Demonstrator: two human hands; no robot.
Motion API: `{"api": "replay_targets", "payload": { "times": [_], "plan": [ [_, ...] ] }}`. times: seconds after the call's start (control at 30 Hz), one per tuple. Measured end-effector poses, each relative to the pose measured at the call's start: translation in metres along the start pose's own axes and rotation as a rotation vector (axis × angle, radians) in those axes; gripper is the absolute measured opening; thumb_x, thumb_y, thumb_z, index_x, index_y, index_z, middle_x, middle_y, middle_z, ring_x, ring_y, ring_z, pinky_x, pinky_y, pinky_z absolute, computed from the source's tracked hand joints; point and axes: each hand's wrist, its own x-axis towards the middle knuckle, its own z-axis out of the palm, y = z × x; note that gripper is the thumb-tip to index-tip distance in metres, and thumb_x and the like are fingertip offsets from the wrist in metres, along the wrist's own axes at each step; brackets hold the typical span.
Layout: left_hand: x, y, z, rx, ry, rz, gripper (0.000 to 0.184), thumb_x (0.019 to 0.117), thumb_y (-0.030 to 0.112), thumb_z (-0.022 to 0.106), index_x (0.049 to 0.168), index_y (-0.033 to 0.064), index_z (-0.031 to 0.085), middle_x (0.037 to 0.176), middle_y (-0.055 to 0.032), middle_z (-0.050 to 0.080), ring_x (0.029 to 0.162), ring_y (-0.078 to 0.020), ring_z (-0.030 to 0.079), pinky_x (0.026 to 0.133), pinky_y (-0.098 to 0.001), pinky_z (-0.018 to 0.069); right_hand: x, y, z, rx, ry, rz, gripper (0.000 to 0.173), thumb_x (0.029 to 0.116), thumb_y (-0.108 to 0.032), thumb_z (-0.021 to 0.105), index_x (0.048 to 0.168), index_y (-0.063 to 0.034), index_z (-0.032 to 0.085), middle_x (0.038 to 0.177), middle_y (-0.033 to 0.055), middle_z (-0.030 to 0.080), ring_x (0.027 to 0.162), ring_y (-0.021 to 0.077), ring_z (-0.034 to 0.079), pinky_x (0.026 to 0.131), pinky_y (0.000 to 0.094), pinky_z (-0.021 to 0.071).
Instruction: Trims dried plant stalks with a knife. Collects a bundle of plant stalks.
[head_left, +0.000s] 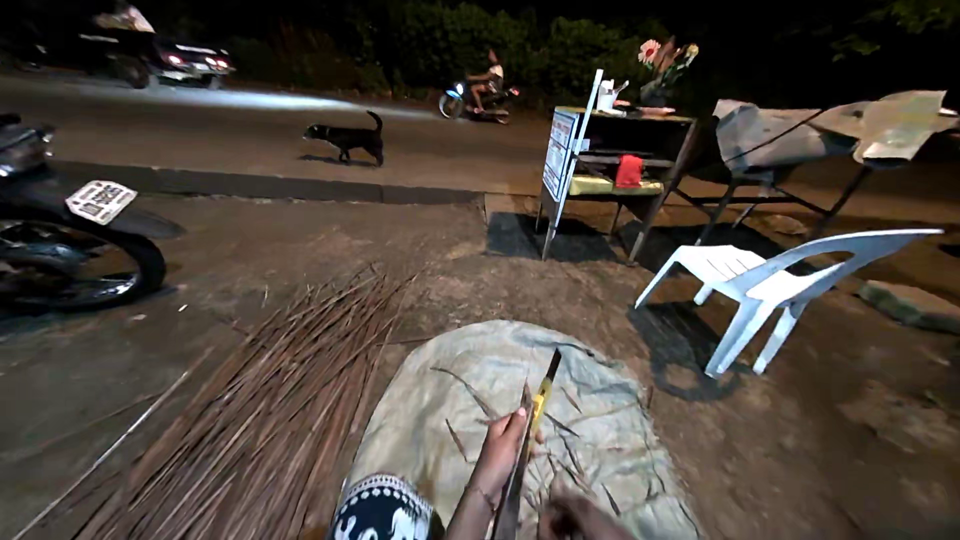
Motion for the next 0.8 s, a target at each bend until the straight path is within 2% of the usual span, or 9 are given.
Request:
{"api": "replay_targets", "payload": {
  "times": [0.07, 0.13, 0.27, 0.37, 0.43, 0.5, 0.6, 0.7, 0.8],
  "plan": [
    [-0.003, -0.003, 0.009, -0.005, -0.047, -0.028, 0.042, 0.114, 0.024, 0.032, 0.112, -0.0041, 0.063, 0.084, -0.0046, 0.068, 0.068, -0.009, 0.064, 0.067, -0.0248, 0.0551, 0.013, -0.047, -0.005, 0.561, 0.174, -0.01, 0.07, 0.1107, -0.049, 0.01, 0.132, -0.0001, 0.056, 0.102, 0.0104, 0.068, 0.09, 0.0196, 0.066, 0.079, 0.0412, 0.0557],
    [-0.007, -0.004, 0.014, 0.0, -0.055, -0.028, 0.04, 0.1139, 0.023, 0.032, 0.111, -0.0031, 0.062, 0.083, -0.0036, 0.067, 0.066, -0.0077, 0.063, 0.065, -0.0242, 0.0551, 0.01, -0.095, -0.019, 0.738, 0.191, -0.037, 0.07, 0.1094, -0.052, 0.006, 0.137, -0.0059, 0.05, 0.101, 0.0065, 0.064, 0.089, 0.0185, 0.065, 0.075, 0.04, 0.0544],
    [-0.025, 0.0, 0.014, 0.048, -0.062, -0.006, 0.035, 0.1125, 0.02, 0.038, 0.111, -0.0027, 0.064, 0.088, -0.0011, 0.061, 0.078, -0.0032, 0.059, 0.076, -0.022, 0.0513, 0.003, -0.116, -0.034, 0.598, 0.192, -0.074, 0.04, 0.1139, -0.028, 0.031, 0.125, -0.0003, 0.058, 0.099, 0.0086, 0.066, 0.086, 0.0163, 0.067, 0.078, 0.0364, 0.0588],
    [-0.029, 0.0, 0.01, 0.126, -0.101, -0.033, 0.035, 0.1126, 0.022, 0.037, 0.118, -0.001, 0.063, 0.093, -0.0008, 0.062, 0.08, -0.0029, 0.059, 0.077, -0.022, 0.0516, 0.004, -0.121, -0.057, 0.362, 0.256, -0.154, 0.035, 0.1132, -0.02, 0.034, 0.12, 0.0062, 0.057, 0.099, 0.0104, 0.064, 0.088, 0.0135, 0.066, 0.08, 0.0322, 0.0571],
    [-0.025, -0.001, 0.008, 0.194, -0.077, -0.029, 0.038, 0.1128, 0.022, 0.037, 0.122, -0.0048, 0.062, 0.103, -0.0092, 0.064, 0.09, -0.0101, 0.059, 0.087, -0.0294, 0.0494, 0.005, -0.124, -0.082, 0.053, 0.292, -0.23, 0.032, 0.1118, -0.015, 0.036, 0.119, 0.0074, 0.058, 0.097, 0.0109, 0.066, 0.086, 0.013, 0.066, 0.081, 0.0316, 0.0556],
    [-0.017, -0.001, 0.009, 0.194, -0.043, -0.031, 0.039, 0.1131, 0.022, 0.035, 0.12, -0.0054, 0.062, 0.095, -0.0069, 0.063, 0.084, -0.0099, 0.06, 0.083, -0.0283, 0.0516, 0.002, -0.125, -0.097, -0.16, 0.265, -0.231, 0.027, 0.1091, -0.014, 0.041, 0.118, 0.0046, 0.058, 0.085, 0.0067, 0.059, 0.072, 0.0121, 0.058, 0.071, 0.0312, 0.0504],
    [-0.01, 0.0, 0.019, 0.039, -0.099, -0.064, 0.037, 0.1134, 0.022, 0.031, 0.105, 0.0005, 0.06, 0.068, 0.0045, 0.055, 0.06, -0.0034, 0.056, 0.063, -0.0199, 0.052, 0.002, -0.112, -0.086, 0.071, 0.23, -0.193, 0.023, 0.1069, -0.02, 0.051, 0.115, -0.0006, 0.059, 0.073, -0.0021, 0.048, 0.057, 0.0058, 0.046, 0.056, 0.0238, 0.0433],
    [-0.006, -0.002, 0.032, 0.06, -0.18, -0.094, 0.037, 0.1134, 0.023, 0.031, 0.105, 0.0007, 0.06, 0.071, 0.0036, 0.055, 0.061, -0.0042, 0.056, 0.064, -0.0208, 0.0521, 0.009, -0.1, -0.079, 0.352, 0.196, -0.12, 0.012, 0.1027, -0.016, 0.058, 0.097, -0.006, 0.061, 0.063, -0.0054, 0.053, 0.049, 0.0029, 0.047, 0.048, 0.0203, 0.0412],
    [-0.008, -0.009, 0.03, 0.231, -0.212, -0.106, 0.043, 0.1134, 0.028, 0.03, 0.102, 0.0016, 0.062, 0.074, 0.0031, 0.057, 0.064, -0.0038, 0.056, 0.064, -0.0225, 0.0516, 0.015, -0.097, -0.096, 0.317, 0.244, -0.107, 0.011, 0.1042, -0.01, 0.055, 0.098, -0.003, 0.06, 0.066, -0.0036, 0.057, 0.05, 0.0026, 0.05, 0.048, 0.0193, 0.0426]
  ]
}}
